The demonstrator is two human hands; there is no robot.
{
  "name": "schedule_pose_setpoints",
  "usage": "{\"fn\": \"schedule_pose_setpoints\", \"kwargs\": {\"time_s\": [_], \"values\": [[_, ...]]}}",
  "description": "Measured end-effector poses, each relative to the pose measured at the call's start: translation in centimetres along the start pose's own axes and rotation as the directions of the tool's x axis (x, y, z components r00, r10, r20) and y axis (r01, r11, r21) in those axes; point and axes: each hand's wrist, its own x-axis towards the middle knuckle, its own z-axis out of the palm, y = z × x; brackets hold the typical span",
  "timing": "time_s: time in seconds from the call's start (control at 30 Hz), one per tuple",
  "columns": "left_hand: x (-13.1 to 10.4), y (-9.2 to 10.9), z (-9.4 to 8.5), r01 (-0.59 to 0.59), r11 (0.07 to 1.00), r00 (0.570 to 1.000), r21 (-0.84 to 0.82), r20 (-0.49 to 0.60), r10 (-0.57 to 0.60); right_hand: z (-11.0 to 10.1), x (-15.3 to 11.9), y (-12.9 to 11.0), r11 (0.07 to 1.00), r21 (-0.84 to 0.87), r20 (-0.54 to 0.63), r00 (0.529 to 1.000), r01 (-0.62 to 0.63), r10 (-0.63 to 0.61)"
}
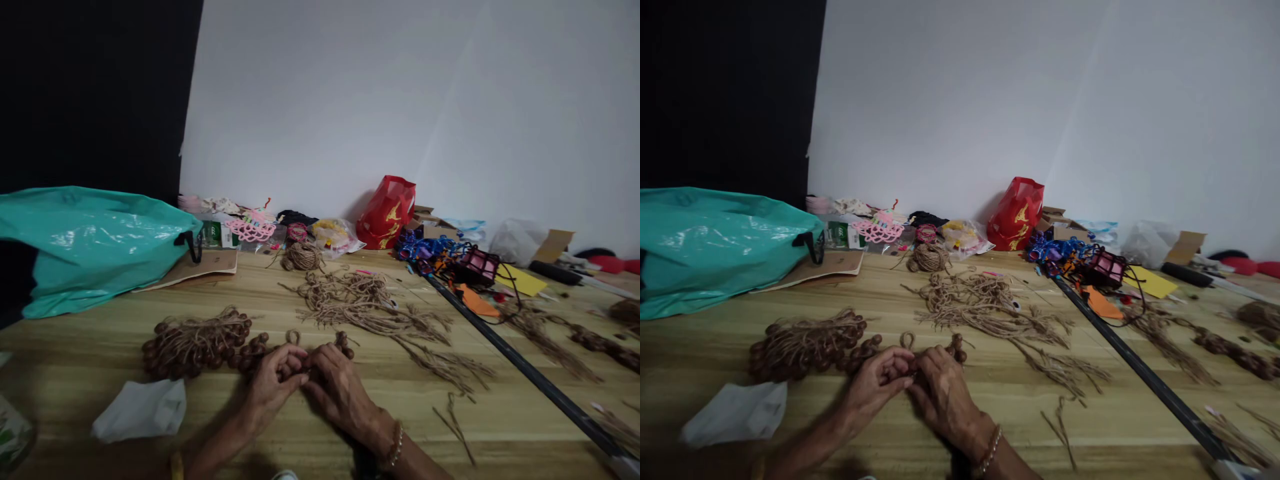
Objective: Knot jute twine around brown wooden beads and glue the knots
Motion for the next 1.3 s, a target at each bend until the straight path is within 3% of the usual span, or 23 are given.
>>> {"fn": "schedule_pose_setpoints", "kwargs": {"time_s": [1.0, 1.3], "values": [[-0.3, 0.5, 0.1, 0.004, 0.999, 1.000, -0.045, -0.020, -0.005, -0.1, 0.0, 0.1, 0.999, 0.052, -0.039, 0.999, -0.016, 0.018], [-0.3, 0.9, 0.2, -0.002, 1.000, 1.000, -0.016, -0.013, 0.002, 0.0, 0.0, -0.1, 0.998, 0.059, 0.017, 0.999, -0.032, 0.031]]}}
